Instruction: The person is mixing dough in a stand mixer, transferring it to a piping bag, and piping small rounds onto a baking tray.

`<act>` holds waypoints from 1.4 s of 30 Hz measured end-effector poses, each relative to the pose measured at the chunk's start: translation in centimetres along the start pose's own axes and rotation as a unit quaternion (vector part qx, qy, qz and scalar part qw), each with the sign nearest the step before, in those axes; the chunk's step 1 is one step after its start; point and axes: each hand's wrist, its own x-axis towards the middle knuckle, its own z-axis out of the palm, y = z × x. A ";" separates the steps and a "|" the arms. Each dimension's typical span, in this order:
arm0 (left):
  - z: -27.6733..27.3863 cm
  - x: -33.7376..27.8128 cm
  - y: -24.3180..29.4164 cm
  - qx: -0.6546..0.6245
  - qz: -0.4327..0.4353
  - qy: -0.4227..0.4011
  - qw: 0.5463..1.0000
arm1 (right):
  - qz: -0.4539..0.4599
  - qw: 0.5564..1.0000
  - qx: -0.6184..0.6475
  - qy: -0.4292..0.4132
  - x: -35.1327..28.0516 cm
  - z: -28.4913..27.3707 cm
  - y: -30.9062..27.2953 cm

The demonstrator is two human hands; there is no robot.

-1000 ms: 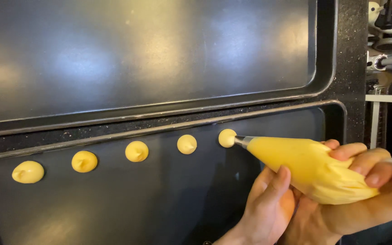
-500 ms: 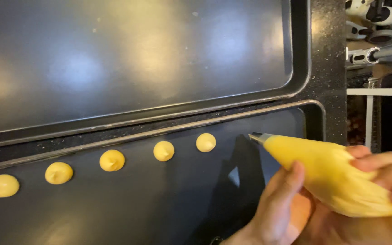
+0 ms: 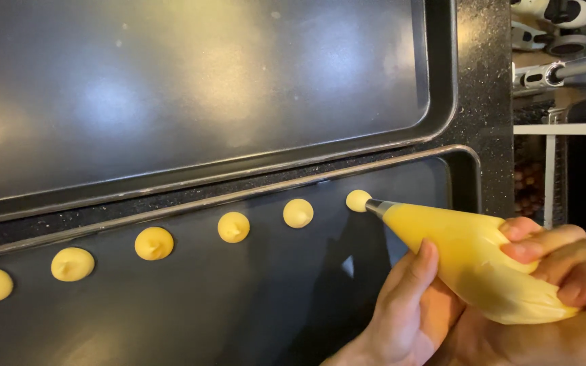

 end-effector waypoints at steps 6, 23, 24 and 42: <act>0.0 -0.1 -0.2 0.004 -0.008 0.003 1.000 | -0.009 1.000 0.010 -0.008 7.5 -17.7 11.8; 0.9 1.2 -0.5 0.051 0.044 -0.066 0.996 | -0.032 0.998 0.040 -0.028 11.9 -19.6 11.4; 0.8 1.2 -0.5 0.052 0.044 -0.066 0.996 | -0.034 0.998 0.042 -0.029 12.1 -19.6 11.8; 1.1 5.4 -5.2 0.017 -0.051 -0.006 0.999 | -0.065 0.995 0.068 -0.036 11.8 -19.7 13.0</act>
